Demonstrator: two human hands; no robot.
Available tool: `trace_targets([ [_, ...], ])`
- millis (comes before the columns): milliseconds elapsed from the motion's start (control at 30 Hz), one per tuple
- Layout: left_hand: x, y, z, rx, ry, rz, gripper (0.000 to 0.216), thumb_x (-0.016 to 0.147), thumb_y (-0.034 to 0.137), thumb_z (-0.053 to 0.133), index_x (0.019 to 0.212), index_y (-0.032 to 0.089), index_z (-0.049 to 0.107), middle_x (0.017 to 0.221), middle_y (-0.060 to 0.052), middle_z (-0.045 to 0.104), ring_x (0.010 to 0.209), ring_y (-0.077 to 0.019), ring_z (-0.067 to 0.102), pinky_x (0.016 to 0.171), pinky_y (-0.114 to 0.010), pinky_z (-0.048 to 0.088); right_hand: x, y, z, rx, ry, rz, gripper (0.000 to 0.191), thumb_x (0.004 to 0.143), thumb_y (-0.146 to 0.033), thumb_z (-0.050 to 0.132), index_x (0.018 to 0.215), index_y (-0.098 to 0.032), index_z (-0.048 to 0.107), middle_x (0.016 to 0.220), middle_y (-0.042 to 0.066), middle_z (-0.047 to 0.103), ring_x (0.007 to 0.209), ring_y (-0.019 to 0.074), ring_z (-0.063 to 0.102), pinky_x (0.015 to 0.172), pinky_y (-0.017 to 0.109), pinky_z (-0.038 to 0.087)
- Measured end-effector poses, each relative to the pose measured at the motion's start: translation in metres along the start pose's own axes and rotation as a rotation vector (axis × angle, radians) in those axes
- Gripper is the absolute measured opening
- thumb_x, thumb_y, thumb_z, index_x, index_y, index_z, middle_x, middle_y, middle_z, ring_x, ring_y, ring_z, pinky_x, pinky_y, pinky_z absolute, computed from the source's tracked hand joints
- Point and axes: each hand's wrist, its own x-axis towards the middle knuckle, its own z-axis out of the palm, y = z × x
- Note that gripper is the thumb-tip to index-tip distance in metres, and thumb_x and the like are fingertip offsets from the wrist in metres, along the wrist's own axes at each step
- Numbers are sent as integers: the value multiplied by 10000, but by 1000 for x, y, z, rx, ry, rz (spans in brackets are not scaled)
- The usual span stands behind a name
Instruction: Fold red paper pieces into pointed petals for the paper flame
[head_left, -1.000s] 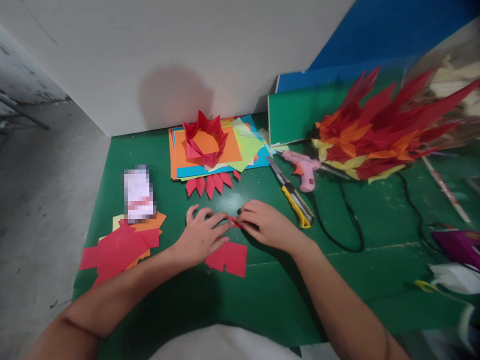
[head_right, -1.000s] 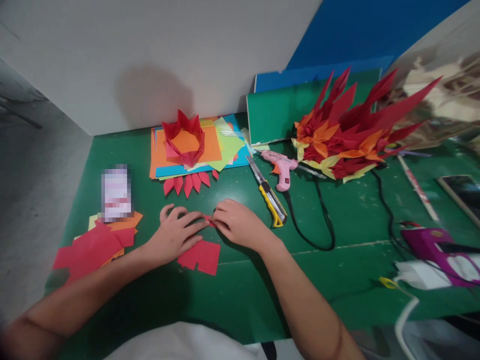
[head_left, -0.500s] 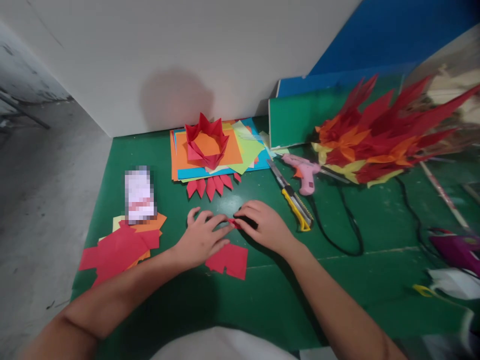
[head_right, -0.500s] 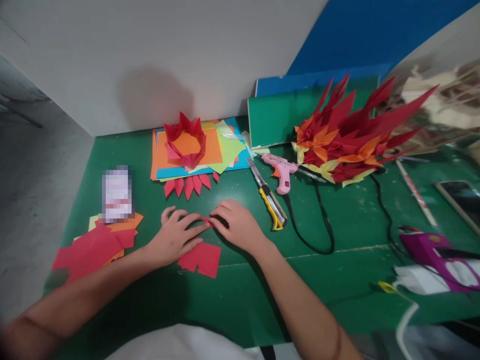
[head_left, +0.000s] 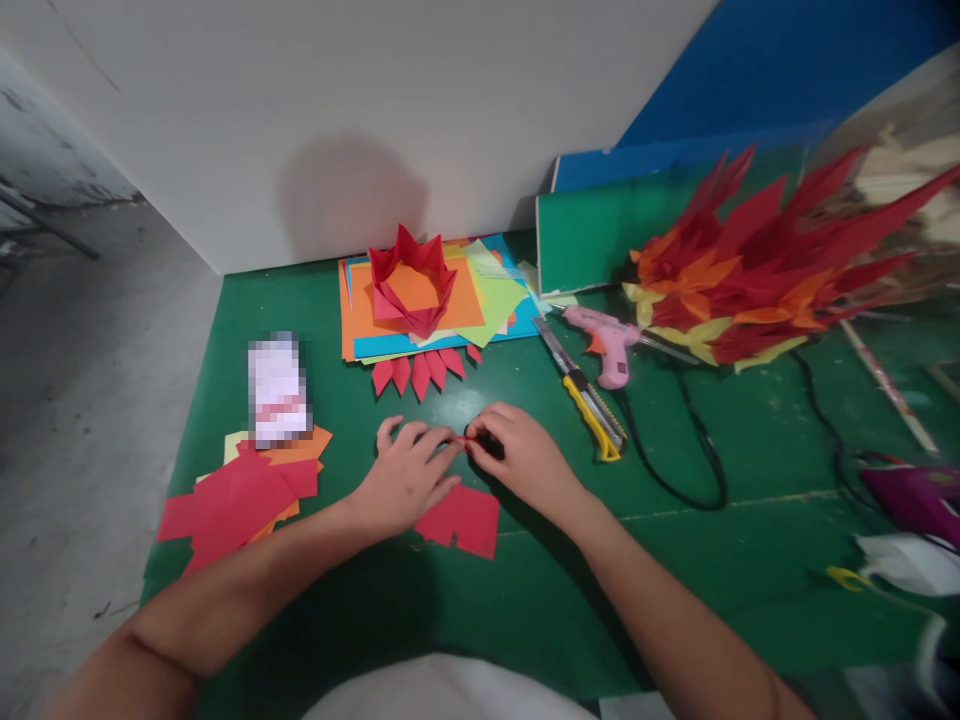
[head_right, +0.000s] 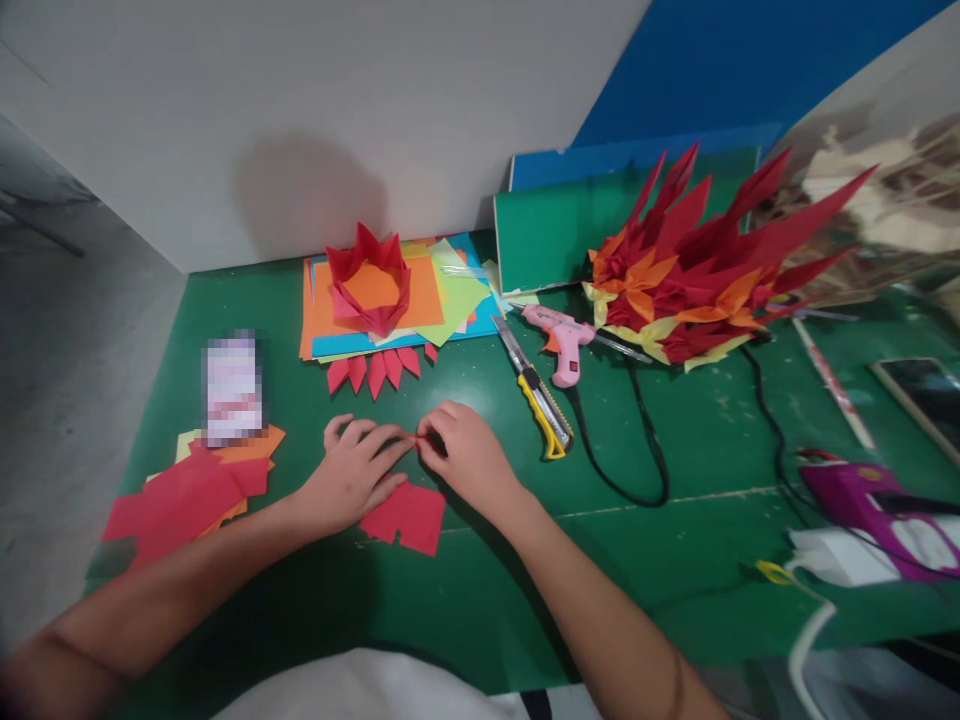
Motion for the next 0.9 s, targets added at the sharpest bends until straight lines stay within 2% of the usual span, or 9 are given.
trace_targets([
  [200,1,0,0,-50,-4,-29,261,914,335,492,1135,226,577,1125,-46,610,989,-212,484,949,-455,237,0,0,2,6,7,39,72,781,-139,572,736,-195,570,674,3,573,637,150,523,599,270,386],
  [400,1,3,0,-26,-21,-47,288,900,337,517,1158,216,562,1141,-58,594,1013,-219,485,965,-463,239,-1,0,0,21,21,55,62,825,-180,575,840,-197,633,702,15,627,655,159,563,613,280,417],
  [533,1,1,0,-55,-17,-68,272,907,327,502,1151,231,573,1128,-58,602,1008,-218,482,978,-465,229,-1,0,0,25,3,47,114,849,-192,548,765,-202,626,726,22,634,691,162,572,619,279,415],
  [900,0,-2,0,-63,13,-78,256,915,330,490,1129,239,597,1096,-40,624,997,-219,481,985,-478,209,-1,6,-1,4,-26,-161,107,869,-171,539,820,-168,634,774,57,630,747,179,553,672,299,425],
])
